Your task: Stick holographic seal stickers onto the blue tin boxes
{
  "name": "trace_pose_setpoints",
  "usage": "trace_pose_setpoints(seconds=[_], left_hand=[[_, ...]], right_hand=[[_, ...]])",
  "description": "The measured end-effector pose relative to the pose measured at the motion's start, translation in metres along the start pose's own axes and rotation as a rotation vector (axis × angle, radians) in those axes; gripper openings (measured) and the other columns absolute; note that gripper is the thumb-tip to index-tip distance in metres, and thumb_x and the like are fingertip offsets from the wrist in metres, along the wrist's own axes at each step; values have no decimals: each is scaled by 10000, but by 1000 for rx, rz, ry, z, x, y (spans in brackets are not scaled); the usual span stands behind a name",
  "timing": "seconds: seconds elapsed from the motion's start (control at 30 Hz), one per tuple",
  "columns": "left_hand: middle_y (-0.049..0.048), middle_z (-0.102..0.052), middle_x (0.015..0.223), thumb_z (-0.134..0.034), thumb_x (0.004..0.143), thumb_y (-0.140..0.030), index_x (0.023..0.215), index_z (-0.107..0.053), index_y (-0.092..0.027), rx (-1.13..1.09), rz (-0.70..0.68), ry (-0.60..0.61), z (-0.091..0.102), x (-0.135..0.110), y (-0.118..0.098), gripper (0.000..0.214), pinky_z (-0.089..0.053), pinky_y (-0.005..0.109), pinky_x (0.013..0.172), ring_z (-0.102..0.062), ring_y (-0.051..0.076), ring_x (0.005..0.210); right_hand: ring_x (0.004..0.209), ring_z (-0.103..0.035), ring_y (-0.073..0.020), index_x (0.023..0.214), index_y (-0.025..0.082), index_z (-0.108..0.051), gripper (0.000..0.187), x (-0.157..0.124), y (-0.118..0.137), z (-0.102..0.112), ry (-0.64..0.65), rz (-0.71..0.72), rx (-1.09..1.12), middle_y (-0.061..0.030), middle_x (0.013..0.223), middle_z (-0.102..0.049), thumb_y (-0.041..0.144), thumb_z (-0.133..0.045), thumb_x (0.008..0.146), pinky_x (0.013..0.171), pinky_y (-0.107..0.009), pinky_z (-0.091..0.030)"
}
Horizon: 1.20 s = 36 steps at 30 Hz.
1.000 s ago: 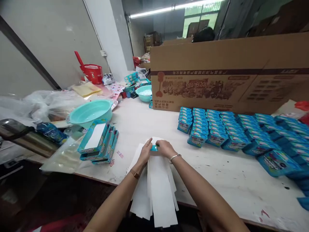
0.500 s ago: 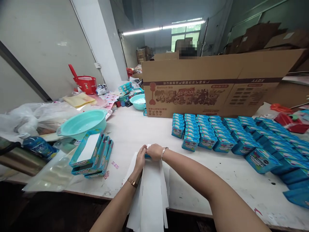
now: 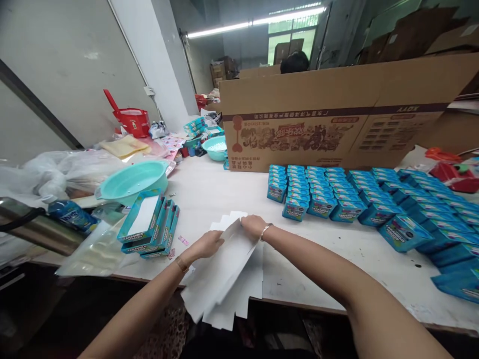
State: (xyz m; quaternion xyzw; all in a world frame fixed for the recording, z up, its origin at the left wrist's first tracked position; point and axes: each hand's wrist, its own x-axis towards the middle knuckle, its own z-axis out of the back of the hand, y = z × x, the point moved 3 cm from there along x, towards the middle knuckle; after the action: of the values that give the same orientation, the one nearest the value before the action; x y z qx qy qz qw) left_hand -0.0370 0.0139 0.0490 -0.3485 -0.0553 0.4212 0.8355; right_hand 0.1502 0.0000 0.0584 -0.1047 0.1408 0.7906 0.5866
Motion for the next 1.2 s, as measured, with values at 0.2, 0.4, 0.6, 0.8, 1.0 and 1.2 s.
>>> trace_pose_setpoints(seconds=[0.2, 0.4, 0.6, 0.8, 1.0, 1.2], left_hand=[[146, -718, 996, -480, 839, -14, 1058, -621, -150, 416, -108, 116, -17, -1, -24, 294, -493, 392, 832, -683, 307, 950], [191, -615, 1198, -397, 975, -152, 1345, -442, -118, 609, -183, 23, -39, -12, -28, 374, -466, 429, 914, -597, 314, 1100], [114, -648, 1113, -427, 992, -263, 1148, -555, -171, 567, -173, 57, -13, -33, -1, 222, -507, 362, 803, -632, 267, 985], [162, -638, 1027, -300, 904, 12, 1060, -542, -138, 709, -104, 79, -23, -31, 2, 325, -509, 368, 718, -637, 280, 895], [187, -624, 1025, -303, 901, 7, 1089, -541, -130, 721, -194, 80, -33, -33, -4, 333, -513, 385, 716, -631, 306, 916], [125, -650, 979, -412, 896, -30, 1083, -562, -167, 610, -236, 53, -10, -17, 5, 276, -529, 376, 760, -662, 261, 855]], right_hand=[[794, -713, -181, 1303, 157, -577, 438, -32, -32, 8, 30, 63, 124, -116, 1015, -734, 435, -381, 1027, 639, -251, -523], [1024, -655, -270, 1180, 170, -646, 296, -32, 3, -6, -51, 182, 5, -153, 1146, -676, 340, -544, 960, 793, -335, -497], [933, -665, -280, 1075, 110, -626, 241, -30, 21, -15, -82, 258, -200, -195, 1035, -689, 132, -408, 975, 769, -369, -432], [773, -681, -232, 1061, 106, -613, 206, -19, 25, -4, -21, 414, -338, -149, 855, -731, 98, -434, 959, 673, -321, -379], [759, -680, -209, 1074, 121, -587, 193, -20, 27, -13, -17, 438, -384, -131, 847, -735, 98, -434, 960, 676, -307, -370], [800, -695, -247, 1133, 135, -579, 264, -24, 25, -8, -37, 339, -309, -159, 895, -740, 74, -427, 925, 694, -335, -401]])
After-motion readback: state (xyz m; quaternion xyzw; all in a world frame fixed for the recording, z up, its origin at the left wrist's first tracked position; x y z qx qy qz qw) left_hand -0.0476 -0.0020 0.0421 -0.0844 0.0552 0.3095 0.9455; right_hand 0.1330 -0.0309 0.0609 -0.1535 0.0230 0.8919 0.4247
